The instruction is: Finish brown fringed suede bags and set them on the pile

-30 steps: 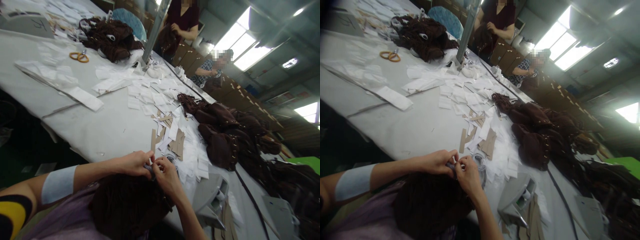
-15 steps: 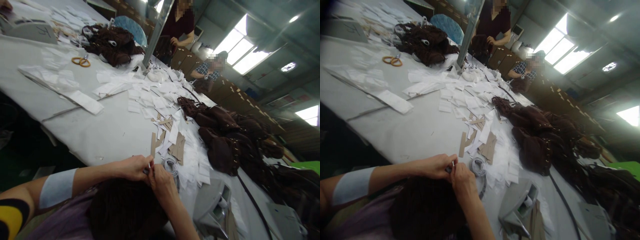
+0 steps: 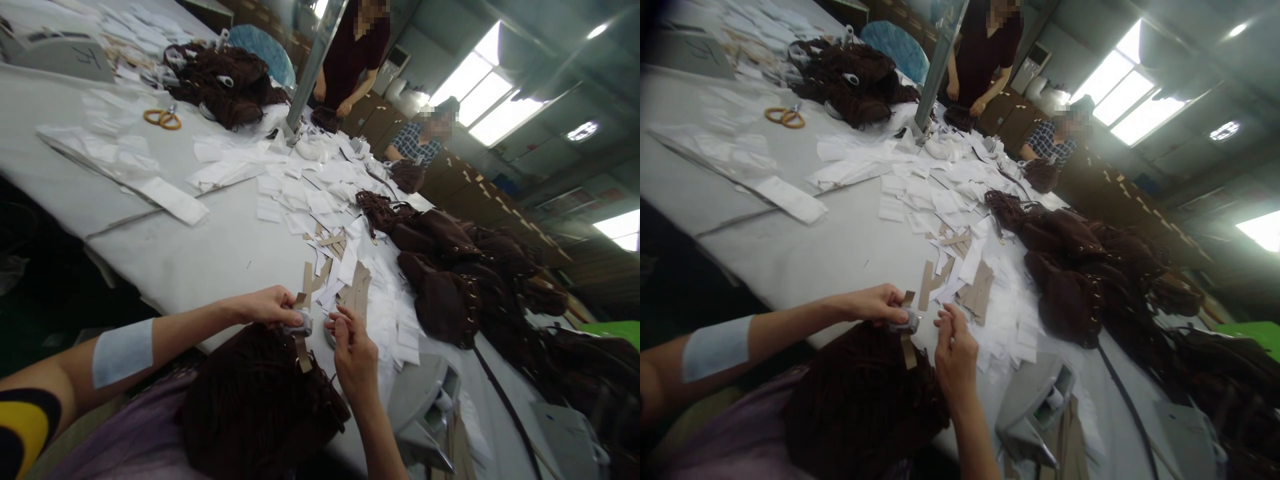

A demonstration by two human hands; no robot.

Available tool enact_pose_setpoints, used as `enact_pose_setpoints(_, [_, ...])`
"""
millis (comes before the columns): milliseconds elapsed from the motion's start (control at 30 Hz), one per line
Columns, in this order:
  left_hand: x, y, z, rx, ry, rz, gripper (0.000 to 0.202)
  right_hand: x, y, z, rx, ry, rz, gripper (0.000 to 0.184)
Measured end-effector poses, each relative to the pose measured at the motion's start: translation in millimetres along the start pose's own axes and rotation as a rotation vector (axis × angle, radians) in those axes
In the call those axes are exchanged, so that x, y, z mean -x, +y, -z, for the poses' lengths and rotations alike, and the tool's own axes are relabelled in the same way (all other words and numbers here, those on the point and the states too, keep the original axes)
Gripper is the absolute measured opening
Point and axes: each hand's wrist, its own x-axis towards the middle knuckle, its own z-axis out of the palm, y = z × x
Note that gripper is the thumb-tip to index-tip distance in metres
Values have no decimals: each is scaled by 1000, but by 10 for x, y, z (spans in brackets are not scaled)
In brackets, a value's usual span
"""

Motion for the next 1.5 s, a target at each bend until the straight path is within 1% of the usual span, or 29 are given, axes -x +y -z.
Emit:
enact_pose_setpoints(33, [-7, 3, 30, 46, 4, 15, 40, 37, 33, 17, 27, 41, 54, 27])
enact_pose_setpoints(100, [-14, 15, 72, 115, -16, 12, 40, 129, 91, 26, 125, 51, 227, 30])
enact_pose_setpoints(167, [-15, 27, 90, 162, -48, -2, 40, 221, 120, 8, 220, -8, 406, 37])
enact_pose_setpoints(233, [-12, 34, 90, 180, -63, -12, 41, 292, 107, -20, 287, -55, 536, 40])
enact_pose_setpoints(333, [2, 35, 68, 174, -69, -23, 41, 344, 27, -56, 279, -43, 628, 36])
enact_pose_setpoints(400, [12, 30, 37, 135, -70, -38, 40, 347, -32, -80, 229, -1, 634, 32])
enact_pose_setpoints(467, [20, 26, -10, 53, -76, -67, 37, 329, -66, -109, 188, 61, 602, 30])
enact_pose_setpoints(533, [27, 24, -67, -32, -86, -115, 33, 301, -69, -145, 156, 100, 526, 26])
enact_pose_setpoints(567, [31, 23, -96, -64, -91, -140, 30, 288, -63, -164, 127, 99, 470, 23])
enact_pose_setpoints(700, [53, 13, -179, -187, -83, -204, 20, 258, -49, -224, -83, 32, 191, 12])
enact_pose_setpoints(767, [69, 13, -191, -237, -80, -221, 14, 250, -71, -231, -151, 3, 94, 10])
enact_pose_setpoints(800, [79, 18, -190, -246, -88, -226, 12, 244, -90, -228, -167, -11, 67, 9])
enact_pose_setpoints(900, [118, 62, -167, -220, -152, -211, 8, 219, -151, -194, -188, -47, 49, 9])
enact_pose_setpoints(1000, [161, 118, -136, -163, -233, -194, 11, 186, -181, -144, -164, -67, 36, 12])
enact_pose_setpoints(1067, [173, 127, -126, -136, -259, -184, 12, 169, -178, -120, -127, -89, 13, 13])
enact_pose_setpoints(1133, [163, 101, -131, -130, -246, -170, 13, 158, -165, -114, -99, -113, 0, 13])
enact_pose_setpoints(1233, [123, 30, -162, -152, -177, -180, 12, 154, -153, -130, -97, -137, -13, 13])
enact_pose_setpoints(1300, [106, -4, -187, -174, -128, -189, 10, 155, -158, -140, -121, -141, -69, 12])
enact_pose_setpoints(1333, [105, -9, -199, -180, -112, -185, 9, 156, -164, -143, -142, -133, -113, 12])
enact_pose_setpoints(1367, [109, -8, -209, -181, -103, -175, 8, 158, -173, -143, -166, -118, -163, 15])
enact_pose_setpoints(1433, [124, 11, -222, -168, -97, -148, 9, 166, -191, -144, -201, -73, -235, 29])
enact_pose_setpoints(1467, [130, 25, -226, -154, -90, -135, 10, 175, -197, -147, -198, -46, -237, 32])
enact_pose_setpoints(1500, [134, 38, -227, -135, -78, -123, 11, 187, -200, -151, -173, -21, -207, 30])
